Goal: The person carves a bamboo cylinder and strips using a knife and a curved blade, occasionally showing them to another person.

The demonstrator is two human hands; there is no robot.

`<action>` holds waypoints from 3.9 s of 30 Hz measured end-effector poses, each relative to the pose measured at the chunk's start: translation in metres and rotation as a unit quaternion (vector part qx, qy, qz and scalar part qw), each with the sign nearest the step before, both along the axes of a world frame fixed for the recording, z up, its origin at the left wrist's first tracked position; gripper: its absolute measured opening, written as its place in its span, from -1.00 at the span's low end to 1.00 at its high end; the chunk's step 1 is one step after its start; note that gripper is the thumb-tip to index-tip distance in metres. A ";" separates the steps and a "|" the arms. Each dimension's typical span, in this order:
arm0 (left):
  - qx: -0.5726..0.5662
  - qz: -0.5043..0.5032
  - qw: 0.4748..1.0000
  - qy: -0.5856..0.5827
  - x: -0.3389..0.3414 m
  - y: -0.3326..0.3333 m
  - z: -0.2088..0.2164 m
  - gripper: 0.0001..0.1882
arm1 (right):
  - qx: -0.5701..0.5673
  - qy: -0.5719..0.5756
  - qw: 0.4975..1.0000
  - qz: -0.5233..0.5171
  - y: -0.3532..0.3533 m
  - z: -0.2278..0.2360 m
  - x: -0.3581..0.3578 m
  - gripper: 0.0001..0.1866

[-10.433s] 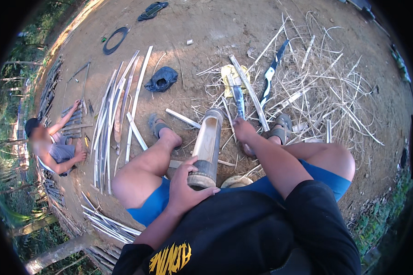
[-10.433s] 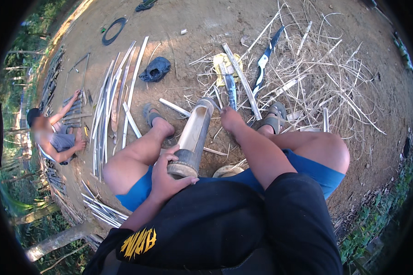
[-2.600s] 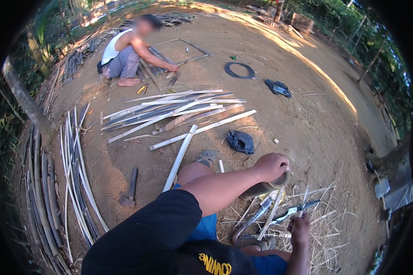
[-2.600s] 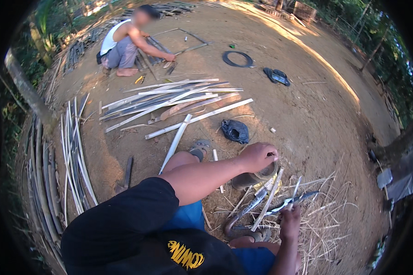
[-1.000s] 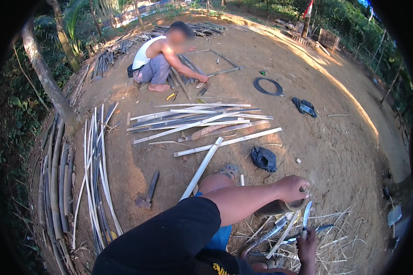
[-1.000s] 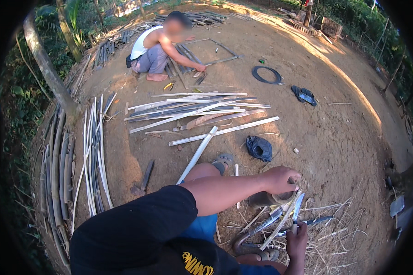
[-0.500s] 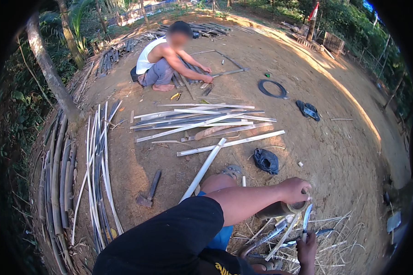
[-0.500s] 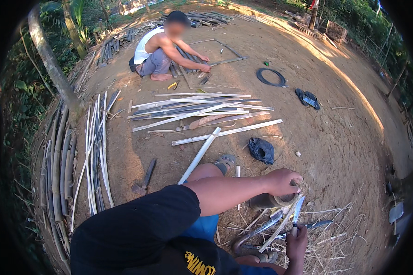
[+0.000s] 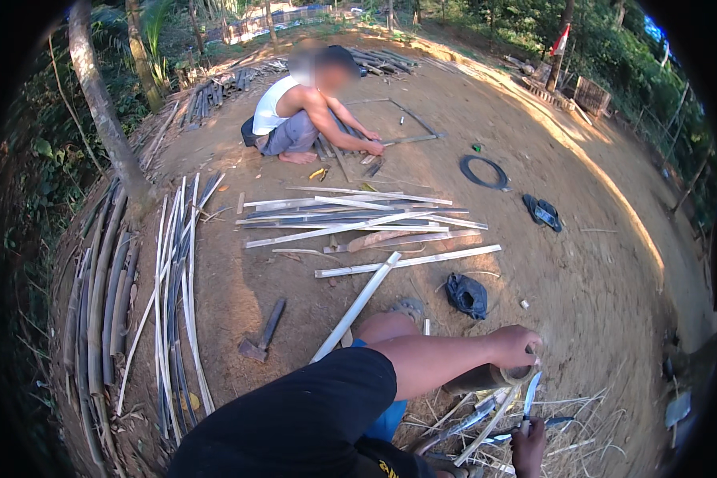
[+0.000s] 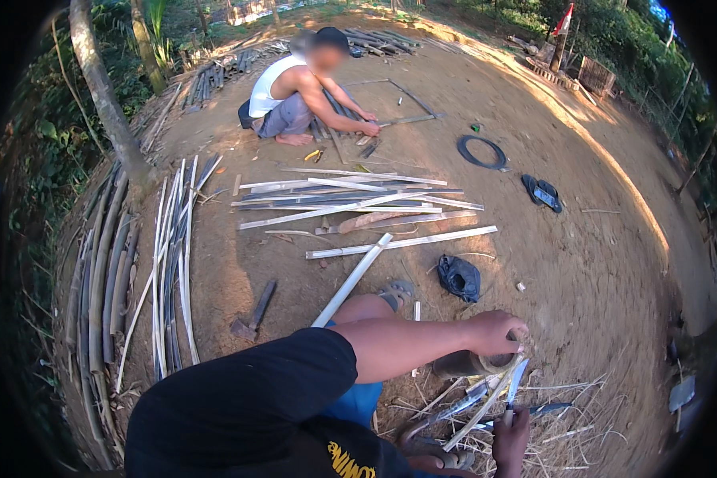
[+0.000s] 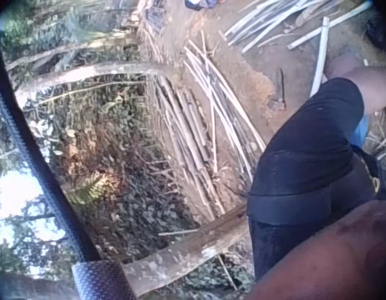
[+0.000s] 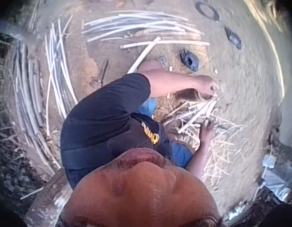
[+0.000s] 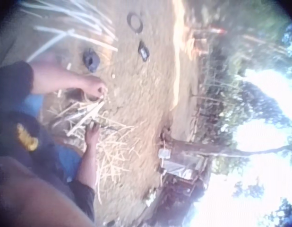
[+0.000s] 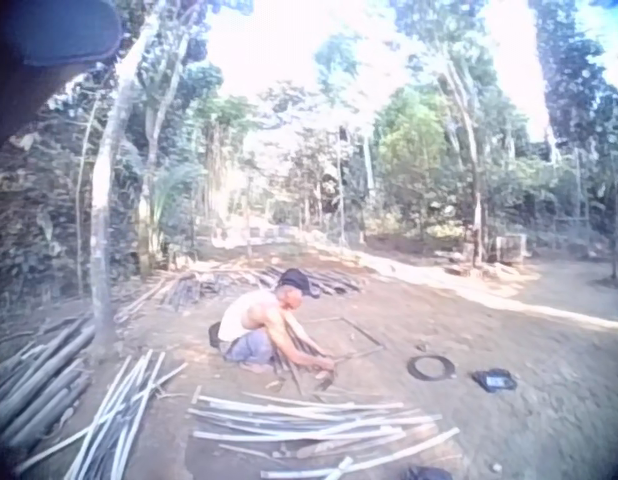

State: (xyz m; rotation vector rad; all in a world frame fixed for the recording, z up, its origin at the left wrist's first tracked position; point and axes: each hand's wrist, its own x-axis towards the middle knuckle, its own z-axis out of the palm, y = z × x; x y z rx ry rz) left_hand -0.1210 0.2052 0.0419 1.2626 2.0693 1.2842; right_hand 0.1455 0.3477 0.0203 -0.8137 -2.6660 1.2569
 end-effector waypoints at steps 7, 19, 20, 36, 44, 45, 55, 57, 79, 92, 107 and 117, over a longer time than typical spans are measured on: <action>0.026 0.001 1.000 0.008 -0.002 0.002 -0.008 -0.42 | -0.049 -0.020 0.998 -0.015 -0.004 0.008 -0.003 -0.67; 0.016 0.007 1.000 0.012 -0.001 0.000 -0.004 -0.43 | -0.058 -0.014 0.998 -0.015 -0.005 0.007 -0.002 -0.65; 0.012 0.009 1.000 0.017 -0.001 -0.001 -0.003 -0.43 | -0.063 -0.015 0.998 -0.019 -0.007 0.008 -0.003 -0.65; 0.012 0.008 1.000 -0.001 0.000 -0.003 0.001 -0.45 | 0.003 0.013 1.000 0.015 0.013 -0.022 0.007 -0.64; 0.015 0.006 1.000 -0.002 -0.001 -0.003 0.001 -0.45 | -0.002 0.017 1.000 0.013 0.005 -0.011 0.004 -0.65; 0.014 0.007 1.000 -0.004 -0.001 -0.003 0.001 -0.45 | 0.005 0.021 1.000 0.018 0.002 -0.007 0.003 -0.65; 0.019 0.008 1.000 -0.002 -0.003 0.001 -0.006 -0.44 | 0.034 -0.013 0.999 0.011 -0.002 -0.002 0.003 -0.66; 0.011 0.006 1.000 -0.005 -0.003 -0.001 -0.002 -0.44 | 0.049 -0.018 0.999 0.015 -0.004 0.001 0.001 -0.65; -0.002 0.000 1.000 -0.004 -0.002 -0.003 0.002 -0.44 | -0.012 -0.039 0.999 -0.011 -0.010 0.007 0.002 -0.60; -0.003 -0.003 1.000 0.009 -0.003 -0.002 0.002 -0.44 | 0.039 -0.040 0.998 0.018 -0.010 0.010 0.001 -0.60; -0.009 0.002 1.000 0.021 -0.002 -0.002 -0.003 -0.42 | 0.022 -0.062 0.998 0.010 -0.014 0.017 -0.001 -0.56; -0.007 0.000 1.000 0.006 -0.001 -0.005 0.007 -0.42 | 0.075 -0.059 0.995 0.025 -0.018 0.025 -0.001 -0.52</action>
